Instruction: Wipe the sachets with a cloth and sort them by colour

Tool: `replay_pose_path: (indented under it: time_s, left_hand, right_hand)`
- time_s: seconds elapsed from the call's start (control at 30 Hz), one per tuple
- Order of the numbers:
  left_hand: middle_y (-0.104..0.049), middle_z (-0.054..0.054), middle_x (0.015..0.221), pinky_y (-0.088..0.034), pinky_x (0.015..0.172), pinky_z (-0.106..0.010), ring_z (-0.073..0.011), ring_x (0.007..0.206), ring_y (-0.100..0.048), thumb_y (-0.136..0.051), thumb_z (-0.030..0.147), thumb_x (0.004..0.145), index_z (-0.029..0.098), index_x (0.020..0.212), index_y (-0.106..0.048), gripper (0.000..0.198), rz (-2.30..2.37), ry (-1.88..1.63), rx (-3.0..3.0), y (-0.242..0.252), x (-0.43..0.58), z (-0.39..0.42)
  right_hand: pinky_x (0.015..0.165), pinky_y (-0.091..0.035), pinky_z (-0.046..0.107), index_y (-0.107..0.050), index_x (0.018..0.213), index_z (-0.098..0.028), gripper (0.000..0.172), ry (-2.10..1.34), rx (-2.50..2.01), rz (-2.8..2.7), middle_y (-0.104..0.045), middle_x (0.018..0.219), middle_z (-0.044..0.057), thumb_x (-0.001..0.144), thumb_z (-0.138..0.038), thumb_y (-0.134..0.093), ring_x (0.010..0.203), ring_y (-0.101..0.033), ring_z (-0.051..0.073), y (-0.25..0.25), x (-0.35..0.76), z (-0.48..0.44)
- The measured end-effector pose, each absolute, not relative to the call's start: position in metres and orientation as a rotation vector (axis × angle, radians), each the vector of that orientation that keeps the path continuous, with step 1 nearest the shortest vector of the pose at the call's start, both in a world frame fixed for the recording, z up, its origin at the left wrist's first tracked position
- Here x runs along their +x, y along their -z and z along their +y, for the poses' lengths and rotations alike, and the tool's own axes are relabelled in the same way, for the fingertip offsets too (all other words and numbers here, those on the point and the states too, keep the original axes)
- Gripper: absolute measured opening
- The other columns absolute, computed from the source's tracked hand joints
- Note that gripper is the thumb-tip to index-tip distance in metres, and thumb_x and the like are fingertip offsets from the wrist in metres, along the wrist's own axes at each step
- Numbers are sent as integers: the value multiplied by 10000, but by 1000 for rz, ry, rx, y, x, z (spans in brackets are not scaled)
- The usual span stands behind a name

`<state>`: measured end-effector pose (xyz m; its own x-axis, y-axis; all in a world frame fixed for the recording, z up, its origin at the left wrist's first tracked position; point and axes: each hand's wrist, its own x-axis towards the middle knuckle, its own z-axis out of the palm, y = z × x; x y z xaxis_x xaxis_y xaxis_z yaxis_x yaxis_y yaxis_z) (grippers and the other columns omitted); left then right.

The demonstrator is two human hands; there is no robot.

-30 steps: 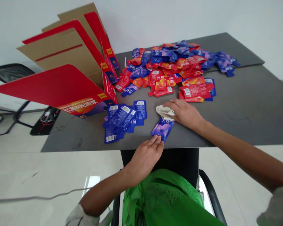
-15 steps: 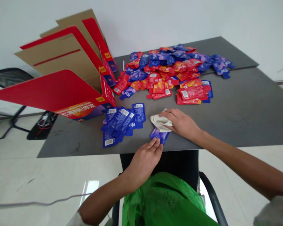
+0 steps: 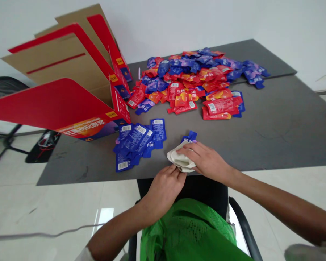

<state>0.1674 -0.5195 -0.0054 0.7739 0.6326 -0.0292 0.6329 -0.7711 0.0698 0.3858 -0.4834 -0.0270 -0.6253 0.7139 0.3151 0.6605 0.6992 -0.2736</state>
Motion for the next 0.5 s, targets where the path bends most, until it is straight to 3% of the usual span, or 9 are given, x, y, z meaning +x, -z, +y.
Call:
replay_pose_path:
  time_s: [0.13,0.27,0.4,0.5]
  left_hand:
    - [-687,-191,1397,-592,1052,-375,-285,1322,-659,-638,87,963,41,1316,-670,357,983,-88,3001,15,164,-522]
    - [-698,-189,1379,-587,1049,-367,-276,1307,-672,-677,153,971,65,1279,-691,321,1003,-85,2984,14,163,-520]
    - [-790,-114,1200,-606,947,-362,-245,1108,-759,-669,349,1004,155,1195,-711,275,1035,-118,2799,-9,169,-504]
    - [-803,-57,1028,-589,868,-341,-209,936,-766,-554,387,1065,209,1177,-702,257,1193,-231,2667,-21,182,-485]
  right_hand:
    - [993,-568,469,-529,1442,-216,526,-103,-1236,-2442,-637,1341,152,934,-228,-664,1210,-607,322,34,402,-445]
    - [1009,-551,482,-577,1406,-186,440,27,-1373,-2357,-651,1299,177,976,-274,-608,1200,-616,334,23,426,-415]
    - [1049,-524,483,-549,1451,-219,460,98,-1424,-2075,-640,1347,156,1004,-324,-582,1219,-609,324,4,445,-428]
    - [1052,-517,487,-582,1419,-248,434,110,-1459,-1819,-672,1317,127,1002,-368,-597,1208,-625,325,-3,453,-455]
